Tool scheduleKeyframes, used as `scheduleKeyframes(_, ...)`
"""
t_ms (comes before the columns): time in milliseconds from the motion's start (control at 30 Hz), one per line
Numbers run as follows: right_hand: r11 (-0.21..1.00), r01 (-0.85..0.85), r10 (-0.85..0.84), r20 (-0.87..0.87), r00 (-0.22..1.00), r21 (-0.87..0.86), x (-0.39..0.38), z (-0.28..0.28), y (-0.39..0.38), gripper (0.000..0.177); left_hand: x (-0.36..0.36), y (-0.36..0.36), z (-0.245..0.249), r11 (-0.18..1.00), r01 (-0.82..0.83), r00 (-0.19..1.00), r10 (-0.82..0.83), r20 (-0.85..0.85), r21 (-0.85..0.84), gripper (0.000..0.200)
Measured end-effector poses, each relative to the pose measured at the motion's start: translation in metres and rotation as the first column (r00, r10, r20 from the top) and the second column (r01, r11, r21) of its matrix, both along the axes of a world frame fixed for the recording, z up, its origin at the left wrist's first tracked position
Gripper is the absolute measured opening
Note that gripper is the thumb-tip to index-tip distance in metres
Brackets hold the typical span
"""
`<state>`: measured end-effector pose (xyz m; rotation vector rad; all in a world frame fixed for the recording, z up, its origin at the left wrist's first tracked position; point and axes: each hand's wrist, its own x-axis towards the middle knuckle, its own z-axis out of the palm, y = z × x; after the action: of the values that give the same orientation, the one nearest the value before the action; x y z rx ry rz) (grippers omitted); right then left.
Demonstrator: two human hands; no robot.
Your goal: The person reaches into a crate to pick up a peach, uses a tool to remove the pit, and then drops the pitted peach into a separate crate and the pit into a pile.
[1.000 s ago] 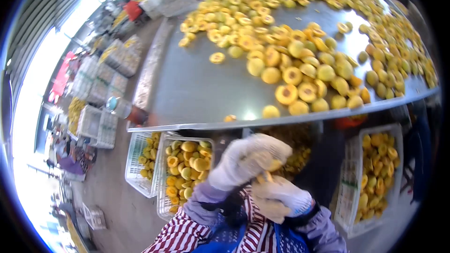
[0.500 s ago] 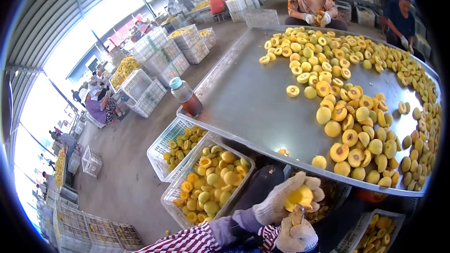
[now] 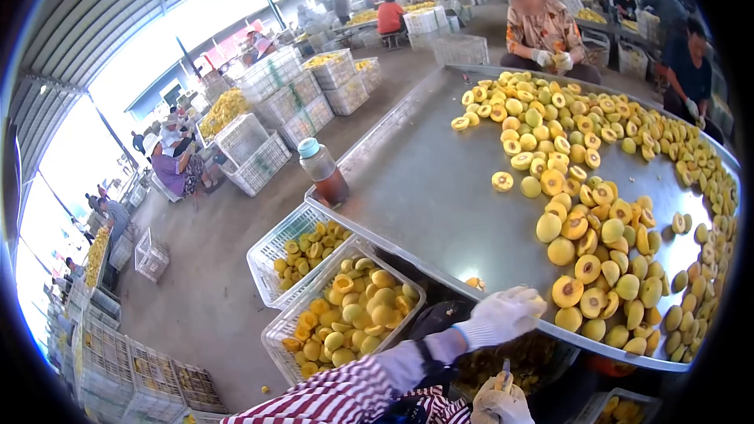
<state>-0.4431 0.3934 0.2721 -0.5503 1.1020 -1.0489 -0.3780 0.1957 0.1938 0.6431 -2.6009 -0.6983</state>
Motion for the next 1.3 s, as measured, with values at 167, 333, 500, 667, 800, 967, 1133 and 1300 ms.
scheduleKeyframes(167, 0.989, 0.139, -0.142, -0.076, 0.987, -0.044, -0.003, -0.009, 0.008, 0.014, -0.052, -0.027, -0.033, 1.000, -0.013, 0.939, 0.014, 0.342, -0.005, 0.018)
scheduleKeyframes(333, 0.993, 0.100, -0.103, 0.045, 0.994, 0.063, -0.008, -0.014, -0.002, 0.011, -0.073, -0.062, -0.063, 0.965, -0.236, 0.849, 0.264, 0.457, -0.118, 0.021)
scheduleKeyframes(500, 0.979, 0.159, -0.168, 0.062, 0.984, 0.124, -0.011, -0.035, -0.001, 0.021, -0.061, -0.067, -0.025, 0.988, -0.099, 0.796, 0.149, 0.587, -0.115, 0.046)
scheduleKeyframes(667, 0.971, 0.176, -0.208, 0.208, 0.956, 0.162, -0.013, -0.030, 0.003, 0.025, -0.044, -0.083, -0.050, 0.558, -0.090, 0.977, 0.210, -0.035, 0.825, 0.050)
scheduleKeyframes(800, 0.958, 0.208, -0.223, 0.052, 0.974, 0.196, -0.019, -0.026, -0.008, 0.023, -0.017, -0.039, -0.016, -0.111, 0.328, 0.902, 0.333, -0.276, 0.938, 0.058)
scheduleKeyframes(967, 0.946, 0.305, -0.293, -0.115, 0.949, 0.106, -0.013, -0.026, -0.016, 0.029, 0.006, 0.020, 0.018, -0.038, 0.333, 0.896, 0.322, -0.304, 0.942, 0.071)
scheduleKeyframes(1133, 0.958, 0.277, -0.221, -0.422, 0.879, 0.076, -0.009, -0.034, -0.014, 0.038, 0.008, 0.052, 0.036, 0.112, 0.306, 0.877, 0.353, -0.326, 0.945, 0.068)
scheduleKeyframes(1300, 0.965, 0.261, -0.231, -0.421, 0.877, 0.013, -0.002, -0.034, -0.007, 0.039, 0.010, 0.078, 0.053, 0.296, 0.297, 0.839, 0.374, -0.396, 0.908, 0.059)
